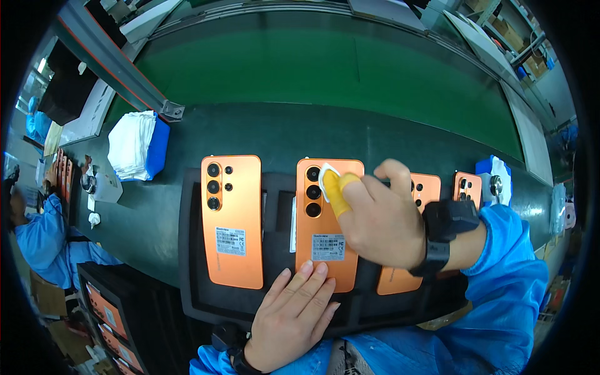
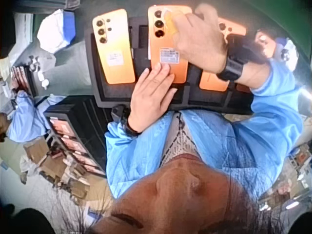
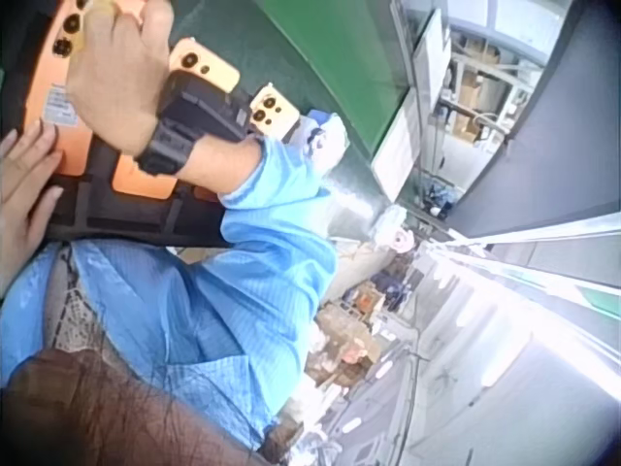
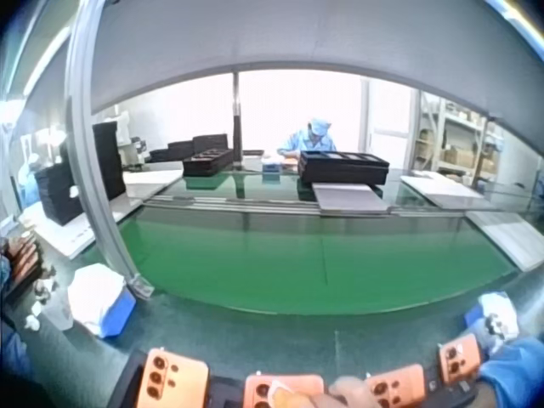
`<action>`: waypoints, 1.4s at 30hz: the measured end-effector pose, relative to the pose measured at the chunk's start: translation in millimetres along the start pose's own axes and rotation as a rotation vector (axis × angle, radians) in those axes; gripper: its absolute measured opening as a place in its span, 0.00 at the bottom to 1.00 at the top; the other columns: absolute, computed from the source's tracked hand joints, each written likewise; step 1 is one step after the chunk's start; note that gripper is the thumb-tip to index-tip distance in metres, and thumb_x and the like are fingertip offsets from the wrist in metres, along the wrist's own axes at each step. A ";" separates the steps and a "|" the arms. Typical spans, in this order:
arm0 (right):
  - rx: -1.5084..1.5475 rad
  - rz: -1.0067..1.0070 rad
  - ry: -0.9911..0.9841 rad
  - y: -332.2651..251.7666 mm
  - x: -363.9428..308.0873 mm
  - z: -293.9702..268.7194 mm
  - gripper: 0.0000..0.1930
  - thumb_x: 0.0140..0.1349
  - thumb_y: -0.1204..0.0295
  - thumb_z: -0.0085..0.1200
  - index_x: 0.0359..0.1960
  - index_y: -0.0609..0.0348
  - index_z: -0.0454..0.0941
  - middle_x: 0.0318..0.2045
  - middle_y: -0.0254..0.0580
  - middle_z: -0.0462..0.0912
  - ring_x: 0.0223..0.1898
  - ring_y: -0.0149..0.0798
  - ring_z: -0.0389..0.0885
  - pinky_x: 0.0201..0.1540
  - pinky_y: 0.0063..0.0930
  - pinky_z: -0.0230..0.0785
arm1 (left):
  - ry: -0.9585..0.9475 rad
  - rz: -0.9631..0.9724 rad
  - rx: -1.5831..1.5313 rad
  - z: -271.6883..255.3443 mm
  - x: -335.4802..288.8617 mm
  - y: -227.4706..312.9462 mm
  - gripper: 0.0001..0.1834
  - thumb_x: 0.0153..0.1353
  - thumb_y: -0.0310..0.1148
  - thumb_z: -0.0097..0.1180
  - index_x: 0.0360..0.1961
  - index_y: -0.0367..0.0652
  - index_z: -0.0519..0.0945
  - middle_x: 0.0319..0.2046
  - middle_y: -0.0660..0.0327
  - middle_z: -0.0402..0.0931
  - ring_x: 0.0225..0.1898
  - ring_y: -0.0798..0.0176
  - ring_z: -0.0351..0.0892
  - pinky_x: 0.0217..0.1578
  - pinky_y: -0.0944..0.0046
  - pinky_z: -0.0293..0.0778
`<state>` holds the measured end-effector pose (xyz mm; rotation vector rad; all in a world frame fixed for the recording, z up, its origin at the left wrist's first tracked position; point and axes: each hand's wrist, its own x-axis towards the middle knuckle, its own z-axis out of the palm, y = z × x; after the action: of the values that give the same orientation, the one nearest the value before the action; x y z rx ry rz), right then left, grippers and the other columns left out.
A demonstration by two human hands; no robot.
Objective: The recorder is cleaning and inspecting the camera lenses and back panels of several orange mobile phones at a production line station.
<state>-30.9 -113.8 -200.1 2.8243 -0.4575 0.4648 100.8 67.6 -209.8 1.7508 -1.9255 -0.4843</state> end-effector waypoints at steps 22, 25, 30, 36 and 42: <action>0.148 -0.213 0.048 35.8 25.0 -2.6 0.13 0.52 0.75 0.57 0.39 0.54 0.87 0.28 0.26 0.71 0.29 0.28 0.73 0.52 0.46 0.56 | 0.018 0.021 -0.022 -6.0 4.0 6.6 0.19 0.55 0.30 0.65 0.49 0.38 0.81 0.57 0.52 0.76 0.62 0.52 0.72 0.63 0.51 0.64; 0.031 -0.213 0.108 41.9 16.4 -5.8 0.05 0.44 0.72 0.58 0.14 0.49 0.80 0.28 0.30 0.72 0.30 0.30 0.73 0.56 0.48 0.58 | 0.022 0.030 -0.027 -7.3 4.8 7.7 0.19 0.55 0.29 0.65 0.49 0.38 0.81 0.57 0.52 0.76 0.62 0.51 0.72 0.63 0.51 0.64; 0.078 -0.061 0.183 54.1 18.0 0.5 0.04 0.46 0.71 0.59 0.16 0.52 0.81 0.30 0.30 0.74 0.29 0.30 0.75 0.56 0.47 0.57 | 0.020 0.020 -0.017 -5.1 5.5 8.2 0.19 0.55 0.29 0.65 0.49 0.38 0.81 0.57 0.52 0.76 0.62 0.51 0.72 0.63 0.50 0.64; 0.228 -0.178 0.157 36.0 19.6 6.5 0.05 0.46 0.73 0.58 0.15 0.49 0.81 0.28 0.29 0.71 0.30 0.28 0.74 0.56 0.49 0.57 | 0.016 0.000 -0.055 -3.2 2.4 5.1 0.19 0.56 0.32 0.65 0.49 0.40 0.82 0.57 0.55 0.76 0.62 0.54 0.73 0.64 0.52 0.64; 0.088 -0.171 0.091 53.6 21.0 -6.6 0.06 0.46 0.74 0.58 0.14 0.50 0.81 0.26 0.29 0.69 0.30 0.29 0.74 0.56 0.47 0.57 | 0.033 0.014 -0.066 -5.6 5.2 6.7 0.19 0.55 0.29 0.65 0.49 0.38 0.81 0.57 0.52 0.76 0.62 0.51 0.73 0.63 0.51 0.65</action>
<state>-32.1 -166.9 -176.8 2.8796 -0.1796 0.5873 98.2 63.5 -200.7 1.6923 -1.8764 -0.5048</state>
